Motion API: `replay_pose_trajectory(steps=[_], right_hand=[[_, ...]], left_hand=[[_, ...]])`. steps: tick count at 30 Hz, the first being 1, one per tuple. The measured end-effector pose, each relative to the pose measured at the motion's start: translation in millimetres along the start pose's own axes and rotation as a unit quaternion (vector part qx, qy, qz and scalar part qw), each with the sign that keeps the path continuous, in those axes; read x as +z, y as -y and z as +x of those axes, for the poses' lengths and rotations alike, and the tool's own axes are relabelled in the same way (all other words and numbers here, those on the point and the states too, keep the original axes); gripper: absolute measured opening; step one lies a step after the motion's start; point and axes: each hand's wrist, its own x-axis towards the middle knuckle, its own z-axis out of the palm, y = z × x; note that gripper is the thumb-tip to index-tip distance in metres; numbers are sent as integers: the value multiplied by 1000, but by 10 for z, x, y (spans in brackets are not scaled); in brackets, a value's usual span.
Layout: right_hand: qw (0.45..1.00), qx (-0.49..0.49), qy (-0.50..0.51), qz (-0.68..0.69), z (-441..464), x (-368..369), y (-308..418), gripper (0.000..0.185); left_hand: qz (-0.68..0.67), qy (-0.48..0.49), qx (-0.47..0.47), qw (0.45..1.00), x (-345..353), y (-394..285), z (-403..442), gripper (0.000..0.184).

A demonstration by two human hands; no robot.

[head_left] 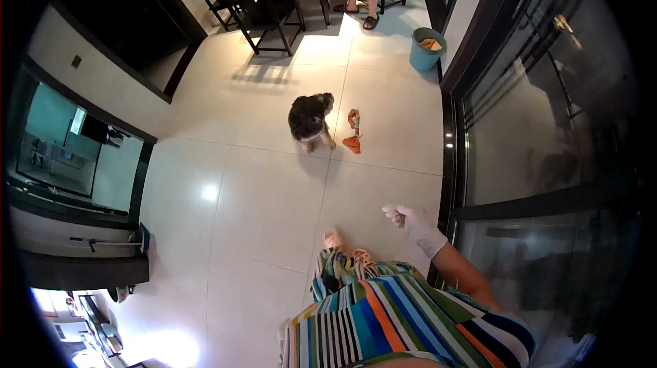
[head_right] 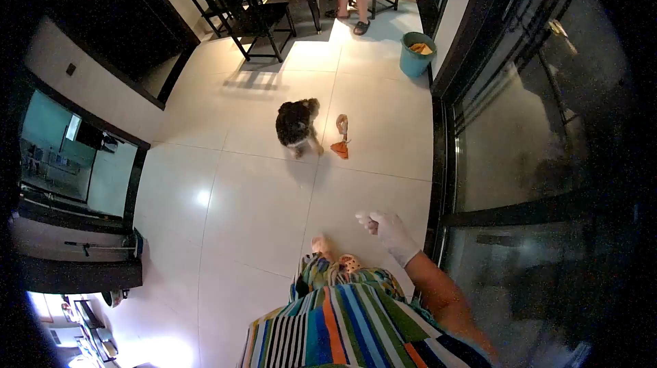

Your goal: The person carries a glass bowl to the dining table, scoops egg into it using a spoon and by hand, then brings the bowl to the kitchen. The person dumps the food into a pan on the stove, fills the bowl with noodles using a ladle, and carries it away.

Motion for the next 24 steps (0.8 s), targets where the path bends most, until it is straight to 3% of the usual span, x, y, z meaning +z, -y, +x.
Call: replay_pose_trajectory(steps=[6,8,9,11,12,14,16,19,22,24], right_hand=[[999,-45,-10,25,683,-200,312,33],[995,-58,-67,41,799,-408,427,31],[991,-72,-105,50,772,-509,605,30],[980,-89,-157,87,817,-744,999,28],[973,-92,-173,120,871,-914,1151,27],[957,-104,-209,172,941,-1136,1417,25],[933,-135,-255,213,1035,-1332,1596,24],[913,-133,-302,242,1302,-1783,1781,24],[905,-133,-301,270,1628,-2314,2010,24],[903,-119,-322,257,1665,-2389,2715,22]], left_hand=[[218,-6,200,955,-314,-666,916,13],[250,-8,218,943,-405,-1093,1332,12],[303,11,183,935,-359,-1314,1693,12],[361,39,166,917,-451,-2061,2121,14],[366,46,182,912,-645,-2810,2067,16],[52,81,69,993,-657,-3588,2415,17],[-258,110,-51,959,-570,-4279,2829,18],[-214,79,-44,973,-448,-5787,3010,17],[-199,142,-28,969,-292,-6627,3612,18],[-240,162,-22,957,-436,-7103,3527,19]])
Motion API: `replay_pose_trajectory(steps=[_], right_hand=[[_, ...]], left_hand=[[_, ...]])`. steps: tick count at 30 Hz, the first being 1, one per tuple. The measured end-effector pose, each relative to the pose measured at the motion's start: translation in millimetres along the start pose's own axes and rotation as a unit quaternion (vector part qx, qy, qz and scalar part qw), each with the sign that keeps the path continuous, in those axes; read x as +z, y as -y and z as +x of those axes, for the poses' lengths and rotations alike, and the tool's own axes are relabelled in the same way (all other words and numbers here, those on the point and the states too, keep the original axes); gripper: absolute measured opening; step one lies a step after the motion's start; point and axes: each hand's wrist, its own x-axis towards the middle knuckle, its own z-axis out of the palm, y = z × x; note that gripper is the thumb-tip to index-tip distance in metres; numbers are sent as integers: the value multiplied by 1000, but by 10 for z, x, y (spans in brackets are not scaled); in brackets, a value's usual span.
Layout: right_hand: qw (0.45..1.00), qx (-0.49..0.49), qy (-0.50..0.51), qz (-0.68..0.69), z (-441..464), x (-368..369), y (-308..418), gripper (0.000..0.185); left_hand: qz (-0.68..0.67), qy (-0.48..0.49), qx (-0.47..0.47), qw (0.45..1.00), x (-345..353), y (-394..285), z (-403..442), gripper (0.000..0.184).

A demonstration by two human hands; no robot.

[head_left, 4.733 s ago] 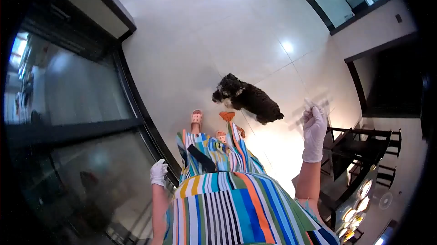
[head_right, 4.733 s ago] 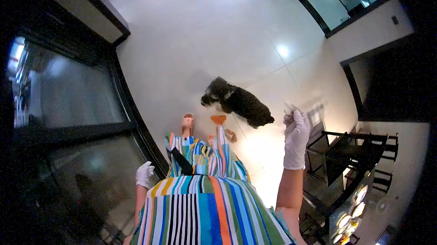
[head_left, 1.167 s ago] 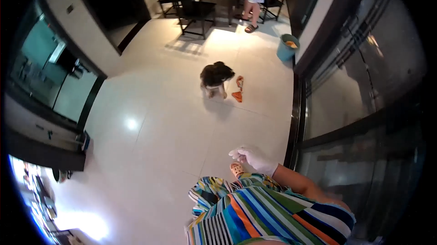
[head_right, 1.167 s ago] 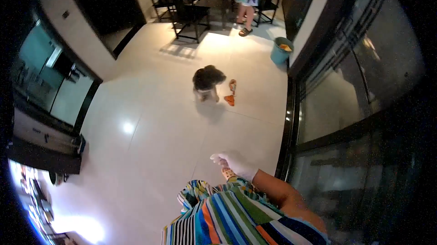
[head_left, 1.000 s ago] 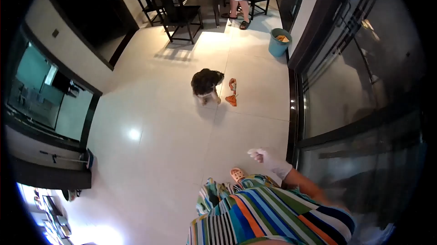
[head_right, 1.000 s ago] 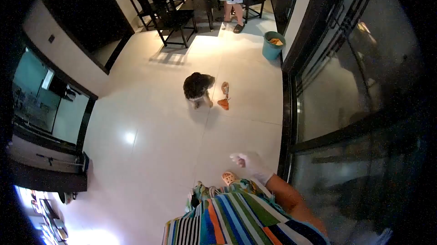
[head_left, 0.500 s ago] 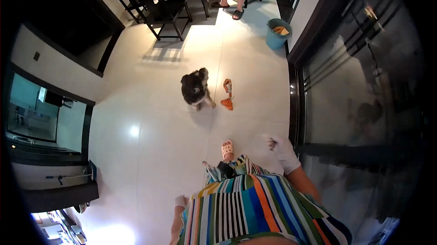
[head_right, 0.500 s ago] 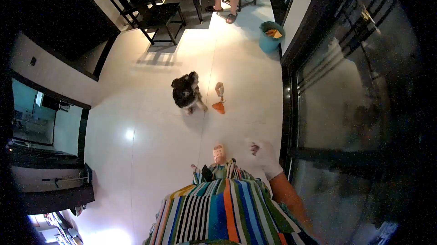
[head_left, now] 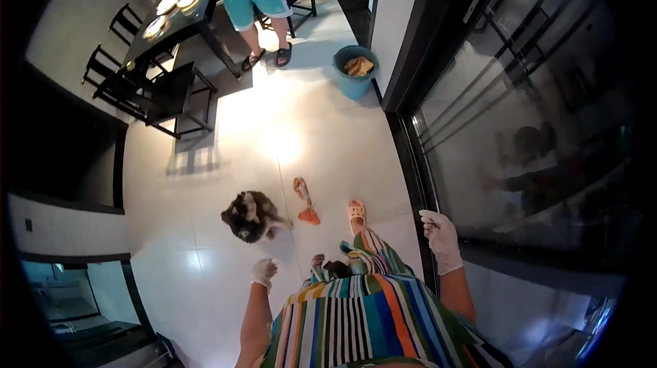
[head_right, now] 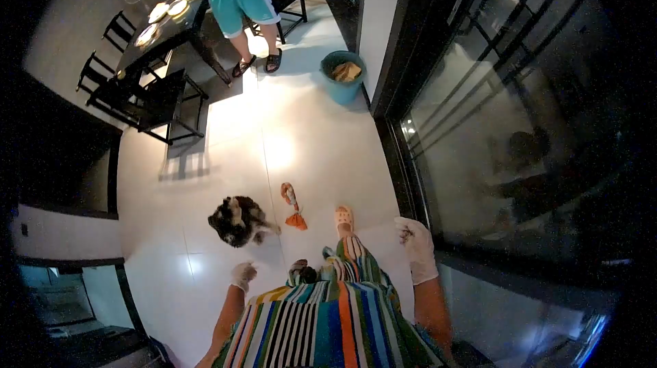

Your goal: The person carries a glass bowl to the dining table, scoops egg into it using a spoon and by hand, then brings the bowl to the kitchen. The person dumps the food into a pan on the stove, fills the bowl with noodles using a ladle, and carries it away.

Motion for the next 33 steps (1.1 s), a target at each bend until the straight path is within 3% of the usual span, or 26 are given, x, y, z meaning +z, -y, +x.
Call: replay_pose_trajectory(steps=[3,4,5,7,8,9,11,13,16,19,21,23,25,26,27,29,31,32,33], right_hand=[[1000,10,-24,11,529,384,620,20],[1000,17,-15,13,733,564,850,20],[999,27,-9,15,881,778,1024,20],[999,36,6,5,1328,952,1333,20],[999,32,15,-14,1505,1191,1569,20],[999,24,27,-31,1720,1335,1681,20],[997,43,51,-36,2214,1727,1940,21],[996,46,59,-57,2616,2120,2198,22],[995,57,58,-52,3446,2522,2349,24],[992,14,54,-110,4119,3004,2584,25],[995,45,47,-77,4581,3267,2763,26],[993,15,54,-100,5092,3567,3067,27],[980,-73,68,-171,5474,3916,3383,28],[986,-67,56,-139,5717,4080,3558,28],[991,-53,45,-115,5886,4414,3837,28],[995,-50,20,-81,6429,4640,3984,27],[995,-64,0,-77,7037,4643,3928,25],[999,-6,-25,-38,7372,4674,3921,23],[995,-40,-11,-96,7658,4719,3919,21]], left_hand=[[15,38,-71,997,298,-588,-14,21],[-62,97,18,993,351,-753,-135,23],[57,151,85,983,356,-981,-113,24],[23,85,-29,996,562,-1305,-14,22],[129,74,47,988,621,-1462,12,21],[233,61,127,962,573,-1406,173,21],[472,31,196,859,534,-1495,409,21],[719,-3,165,675,582,-1658,514,21],[668,14,224,709,614,-2180,695,22],[613,-2,159,774,825,-3121,1210,24],[358,29,53,932,1011,-3903,1496,22],[64,58,-48,995,1494,-5039,1796,22],[24,-59,11,998,2247,-6030,2048,19],[61,55,17,996,2234,-6260,2578,29],[60,-7,51,997,2830,-7207,2124,35],[63,52,113,990,3601,-8276,2198,34],[118,126,159,972,4212,-8953,2549,37],[151,162,188,957,4500,-9244,2766,38],[182,199,218,938,4784,-9549,2976,39]])
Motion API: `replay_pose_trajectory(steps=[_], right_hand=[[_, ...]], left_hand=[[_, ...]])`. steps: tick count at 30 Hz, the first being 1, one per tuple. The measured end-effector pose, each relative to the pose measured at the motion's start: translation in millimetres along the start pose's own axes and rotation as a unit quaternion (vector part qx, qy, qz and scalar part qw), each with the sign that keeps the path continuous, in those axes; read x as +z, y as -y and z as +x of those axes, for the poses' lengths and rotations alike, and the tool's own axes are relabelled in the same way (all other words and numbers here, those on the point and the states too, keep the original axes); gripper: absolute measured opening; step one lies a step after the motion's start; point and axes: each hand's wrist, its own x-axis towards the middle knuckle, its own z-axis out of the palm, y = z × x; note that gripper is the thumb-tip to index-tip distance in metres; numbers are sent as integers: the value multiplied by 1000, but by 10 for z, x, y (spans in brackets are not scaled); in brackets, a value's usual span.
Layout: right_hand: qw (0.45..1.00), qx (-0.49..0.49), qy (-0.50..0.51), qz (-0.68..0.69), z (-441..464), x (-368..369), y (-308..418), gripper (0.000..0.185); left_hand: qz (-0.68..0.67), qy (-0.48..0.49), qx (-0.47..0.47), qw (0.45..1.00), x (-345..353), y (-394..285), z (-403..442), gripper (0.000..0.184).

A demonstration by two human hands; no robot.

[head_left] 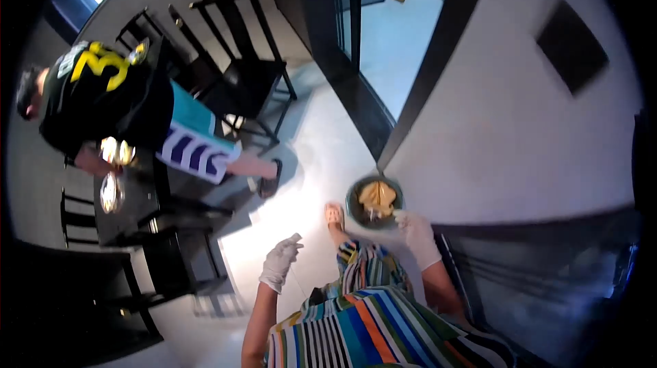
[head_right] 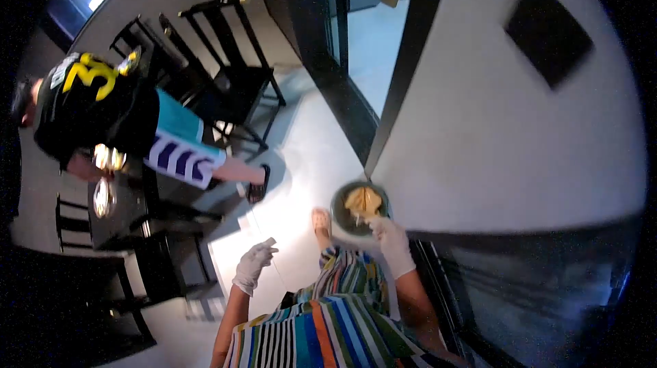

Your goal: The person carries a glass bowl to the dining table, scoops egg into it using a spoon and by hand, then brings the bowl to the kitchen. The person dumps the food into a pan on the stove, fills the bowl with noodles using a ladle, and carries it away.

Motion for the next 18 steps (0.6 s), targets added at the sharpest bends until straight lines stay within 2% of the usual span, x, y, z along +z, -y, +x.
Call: replay_pose_trajectory(steps=[1,2,3,4,5,6,7,8,10,11,12,13,14,16,17,18], right_hand=[[997,-40,14,-61,237,86,96,20],[997,-39,26,-60,661,117,-34,18],[991,55,14,118,909,295,234,17],[975,105,-31,196,1188,456,304,18],[995,30,37,89,1431,554,375,19],[995,-90,50,-15,1713,692,399,21],[996,-65,49,44,2101,838,408,21],[993,-44,43,104,2322,935,428,22],[991,49,44,115,2713,1245,1100,22],[988,-33,84,126,3080,1303,1022,21],[989,7,85,117,3288,1406,1319,21],[990,-5,87,111,3448,1455,1637,23],[990,-15,88,109,3625,1503,1851,25],[989,-83,46,110,4144,1417,1848,23],[976,-52,40,205,4379,1385,1951,20],[974,-31,17,224,4409,1367,2278,20]], left_hand=[[54,20,-3,998,24,-252,330,40],[113,39,3,993,57,-501,693,41],[88,44,-11,995,132,-712,1003,40],[62,70,-16,995,210,-1051,1176,39],[78,89,-22,993,201,-1226,1412,41],[107,119,-19,987,199,-1472,1660,42],[124,127,-30,984,175,-1672,1930,41],[79,133,-4,988,103,-1646,2080,39],[91,91,-45,991,13,-2002,2479,37],[107,76,-58,990,-136,-1967,2783,35],[121,59,-71,988,-328,-1838,3129,34],[218,53,6,975,-533,-1709,3518,31],[191,8,-60,980,-578,-1829,3746,29],[162,39,-135,977,-495,-2403,4087,28],[229,73,2,971,-699,-2150,4607,29],[200,116,-25,973,-713,-2208,5038,29]])
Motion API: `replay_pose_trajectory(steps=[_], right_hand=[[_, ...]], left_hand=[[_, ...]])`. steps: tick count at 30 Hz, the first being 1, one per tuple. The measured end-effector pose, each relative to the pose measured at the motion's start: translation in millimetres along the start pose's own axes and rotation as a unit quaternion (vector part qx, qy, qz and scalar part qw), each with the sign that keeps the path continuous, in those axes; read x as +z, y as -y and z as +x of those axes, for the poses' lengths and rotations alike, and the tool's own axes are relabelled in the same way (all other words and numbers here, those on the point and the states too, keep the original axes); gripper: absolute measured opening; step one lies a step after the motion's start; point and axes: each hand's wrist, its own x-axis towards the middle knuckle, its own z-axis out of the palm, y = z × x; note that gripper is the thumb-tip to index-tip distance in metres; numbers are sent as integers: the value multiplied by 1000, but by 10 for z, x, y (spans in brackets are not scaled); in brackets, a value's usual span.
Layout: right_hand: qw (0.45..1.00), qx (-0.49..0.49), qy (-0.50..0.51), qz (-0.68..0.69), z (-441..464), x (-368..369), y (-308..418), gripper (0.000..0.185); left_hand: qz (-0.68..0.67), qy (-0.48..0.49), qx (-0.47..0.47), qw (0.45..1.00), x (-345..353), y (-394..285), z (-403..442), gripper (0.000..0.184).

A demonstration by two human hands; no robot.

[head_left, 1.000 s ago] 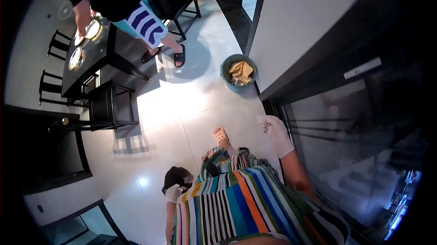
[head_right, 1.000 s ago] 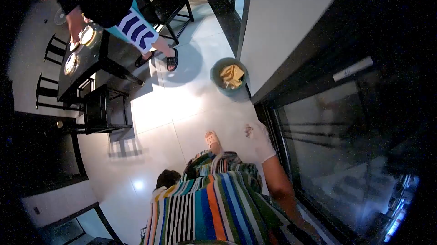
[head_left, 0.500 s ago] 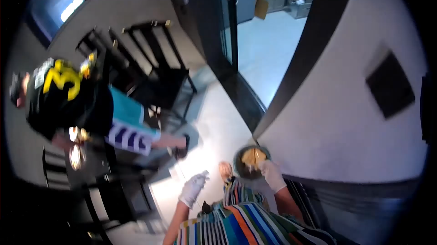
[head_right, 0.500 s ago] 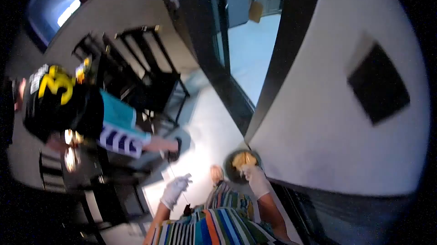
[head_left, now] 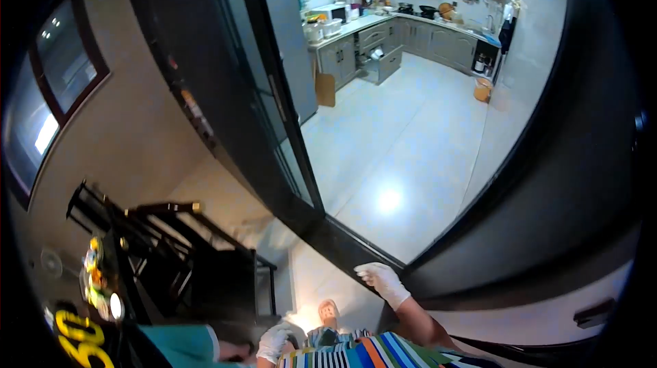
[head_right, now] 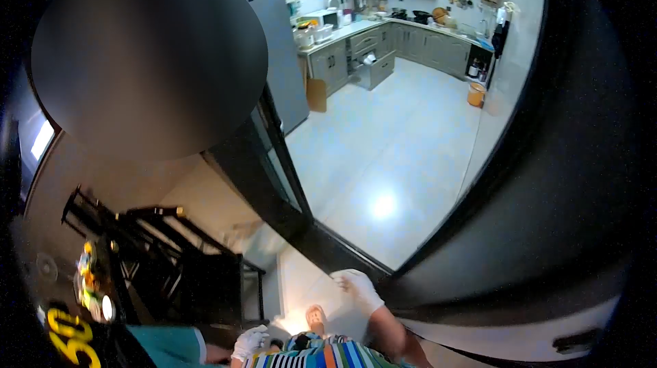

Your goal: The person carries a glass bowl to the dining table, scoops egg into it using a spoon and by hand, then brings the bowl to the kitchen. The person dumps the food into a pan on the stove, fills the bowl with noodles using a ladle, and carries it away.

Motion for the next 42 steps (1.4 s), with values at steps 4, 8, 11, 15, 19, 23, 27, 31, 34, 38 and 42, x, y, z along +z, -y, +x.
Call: replay_pose_trajectory(steps=[4,8,11,15,19,23,27,31,34,38,42], right_hand=[[985,-21,-87,146,486,-364,386,17],[954,-41,-211,208,800,-778,647,7],[928,-61,-267,253,1079,-1147,815,9],[887,-52,-381,257,1742,-1479,1417,7],[913,-103,-319,234,3058,-1744,2727,11],[936,-154,-256,185,4038,-1717,4085,13],[934,-171,-261,176,4904,-1937,4968,12],[929,-189,-262,183,5590,-2881,5071,13],[876,-155,-366,273,5751,-3307,5362,12],[829,-164,-433,314,6017,-3836,5950,7],[799,-172,-486,311,6449,-4283,6612,13]], left_hand=[[237,31,133,962,76,-1653,913,34],[331,115,259,900,404,-3018,1822,36],[279,200,316,885,874,-3820,2560,35],[272,246,330,870,1535,-4539,3481,37],[270,284,262,882,2117,-5744,4405,38],[198,303,258,896,2426,-6450,5200,38],[177,238,225,928,2601,-6851,6446,37],[320,172,316,877,2872,-7553,7486,33],[362,192,333,849,3372,-8431,8046,31],[340,281,359,823,4132,-9491,8835,36],[365,342,311,808,5003,-10635,9289,40]])
